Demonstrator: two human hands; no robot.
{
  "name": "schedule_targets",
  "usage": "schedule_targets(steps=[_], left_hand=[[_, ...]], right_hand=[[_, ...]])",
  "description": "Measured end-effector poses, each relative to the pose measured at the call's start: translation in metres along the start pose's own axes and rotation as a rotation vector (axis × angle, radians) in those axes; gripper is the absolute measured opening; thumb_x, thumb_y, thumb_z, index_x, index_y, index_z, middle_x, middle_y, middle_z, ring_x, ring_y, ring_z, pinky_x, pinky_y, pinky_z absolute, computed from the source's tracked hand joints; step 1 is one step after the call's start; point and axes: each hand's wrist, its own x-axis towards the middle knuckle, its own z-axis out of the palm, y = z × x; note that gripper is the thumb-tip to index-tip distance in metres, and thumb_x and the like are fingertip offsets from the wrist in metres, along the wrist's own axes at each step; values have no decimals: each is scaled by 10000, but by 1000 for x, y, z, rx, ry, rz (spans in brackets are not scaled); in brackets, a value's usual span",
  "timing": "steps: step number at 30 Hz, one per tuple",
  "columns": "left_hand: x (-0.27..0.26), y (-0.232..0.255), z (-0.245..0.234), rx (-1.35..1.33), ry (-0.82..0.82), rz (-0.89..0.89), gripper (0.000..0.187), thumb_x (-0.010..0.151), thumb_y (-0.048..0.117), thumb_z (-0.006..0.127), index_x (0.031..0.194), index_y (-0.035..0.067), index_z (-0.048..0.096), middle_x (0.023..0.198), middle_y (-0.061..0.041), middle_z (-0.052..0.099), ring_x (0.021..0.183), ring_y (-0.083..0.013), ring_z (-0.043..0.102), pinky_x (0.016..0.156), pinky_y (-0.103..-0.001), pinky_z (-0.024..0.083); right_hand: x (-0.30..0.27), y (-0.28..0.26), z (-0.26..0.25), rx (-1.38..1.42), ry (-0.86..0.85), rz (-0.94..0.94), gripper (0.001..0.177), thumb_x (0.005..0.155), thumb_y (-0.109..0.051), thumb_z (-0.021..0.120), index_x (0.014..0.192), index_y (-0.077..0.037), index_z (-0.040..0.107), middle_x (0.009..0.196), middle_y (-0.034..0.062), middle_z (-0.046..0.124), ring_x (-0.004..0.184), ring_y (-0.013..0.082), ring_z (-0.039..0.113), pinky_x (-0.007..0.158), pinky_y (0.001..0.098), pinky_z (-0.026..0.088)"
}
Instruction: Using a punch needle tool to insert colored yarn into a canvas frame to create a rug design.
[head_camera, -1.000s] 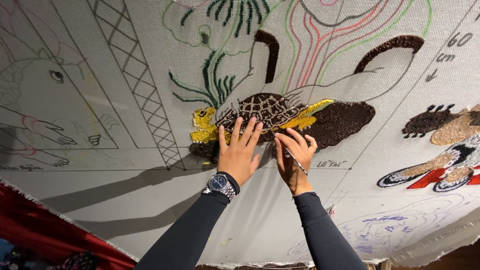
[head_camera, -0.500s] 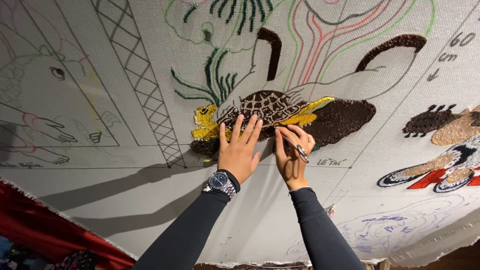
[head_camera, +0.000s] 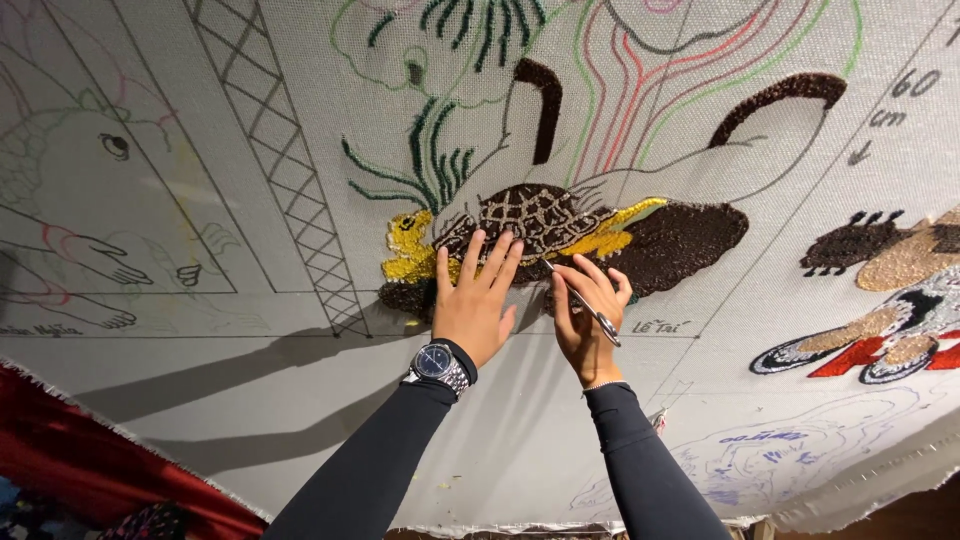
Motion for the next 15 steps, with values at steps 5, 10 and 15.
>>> schedule_targets(steps=[5,10,15], left_hand=[[-1,0,-4,-6,-5,5,903,830,345,732,1600,185,287,1659,-20,281,1540,-307,189,1199,-665,154],[-1,1,-4,-15,8,6,901,841,343,725,1604,165,280,1660,-28,281,1541,-312,190,1200,-667,151],[-1,-1,-2,-11,1,6,885,847,341,718,1599,168,283,1664,-29,278,1542,-311,188,1206,-661,150]], right_hand=[[0,0,3,-34,0,-9,89,994,-105,711,1076,-105,746,1081,16,765,1188,231,683,1106,448,345],[5,3,7,-118,-7,-65,101,975,-126,745,1074,-105,745,1075,4,764,1153,232,667,1068,440,355],[4,4,7,-100,-22,-64,106,983,-128,742,1085,-99,744,1071,7,765,1160,226,667,1056,432,362]])
